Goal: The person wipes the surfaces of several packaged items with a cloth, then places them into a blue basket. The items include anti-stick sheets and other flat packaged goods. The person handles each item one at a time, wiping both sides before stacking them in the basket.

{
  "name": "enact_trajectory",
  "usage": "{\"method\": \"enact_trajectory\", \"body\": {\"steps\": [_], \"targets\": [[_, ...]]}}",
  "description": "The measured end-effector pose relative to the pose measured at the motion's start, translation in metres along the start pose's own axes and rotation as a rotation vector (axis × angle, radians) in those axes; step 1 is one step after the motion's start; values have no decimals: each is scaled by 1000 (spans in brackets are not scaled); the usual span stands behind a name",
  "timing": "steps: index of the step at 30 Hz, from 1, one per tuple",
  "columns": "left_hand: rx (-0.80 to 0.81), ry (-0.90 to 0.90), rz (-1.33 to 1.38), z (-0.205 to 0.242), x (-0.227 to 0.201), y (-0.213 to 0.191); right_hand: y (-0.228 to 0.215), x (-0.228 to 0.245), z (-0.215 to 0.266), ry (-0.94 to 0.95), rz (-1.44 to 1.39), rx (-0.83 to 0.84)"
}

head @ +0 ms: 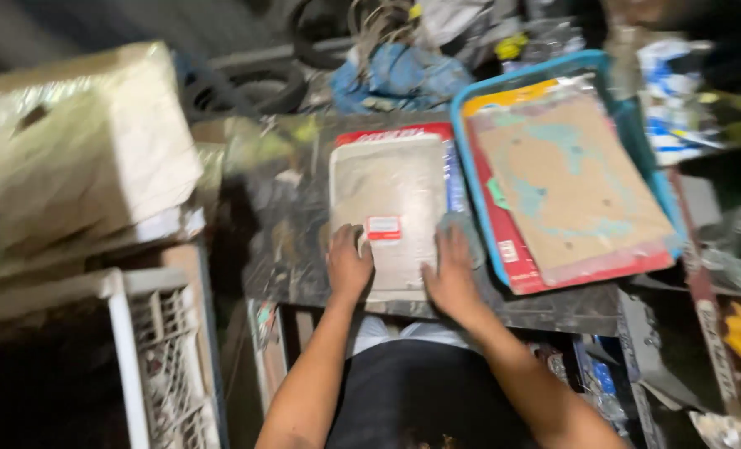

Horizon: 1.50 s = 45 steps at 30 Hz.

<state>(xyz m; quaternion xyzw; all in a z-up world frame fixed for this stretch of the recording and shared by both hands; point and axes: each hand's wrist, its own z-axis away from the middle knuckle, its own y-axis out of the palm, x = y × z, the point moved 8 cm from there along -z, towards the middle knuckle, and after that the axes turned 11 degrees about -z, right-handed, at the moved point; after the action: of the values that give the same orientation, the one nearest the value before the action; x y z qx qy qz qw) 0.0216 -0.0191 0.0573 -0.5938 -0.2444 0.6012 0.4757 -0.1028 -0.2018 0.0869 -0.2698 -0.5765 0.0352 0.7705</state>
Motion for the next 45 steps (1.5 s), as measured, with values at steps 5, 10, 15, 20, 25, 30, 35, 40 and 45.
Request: {"method": "enact_trajectory", "body": {"steps": [5,10,15,20,25,30,35,40,45], "targets": [[245,-6,-165,6,25,-3,2,-76,-21,76,384,-142],[287,37,-139,-1,41,22,-17,-92,-7,-77,246,-259],[114,95,-137,-33,49,41,2,-30,-1,-240,175,-287],[-17,-105,17,-101,73,53,57,-35,-33,-204,110,-168],[22,-219,220,-149,109,97,60,-33,-35,-133,155,-221],[20,-215,227,-139,99,81,58,-38,-33,-84,136,-194],[-184,-157,480,-122,61,28,53,-25,-39,-108,112,-173],[-131,-280,603,-116,51,11,47,-15,-35,-130,77,-179],[-164,-251,665,-96,16,-38,39,-31,-42,-92,-27,-216]]}}
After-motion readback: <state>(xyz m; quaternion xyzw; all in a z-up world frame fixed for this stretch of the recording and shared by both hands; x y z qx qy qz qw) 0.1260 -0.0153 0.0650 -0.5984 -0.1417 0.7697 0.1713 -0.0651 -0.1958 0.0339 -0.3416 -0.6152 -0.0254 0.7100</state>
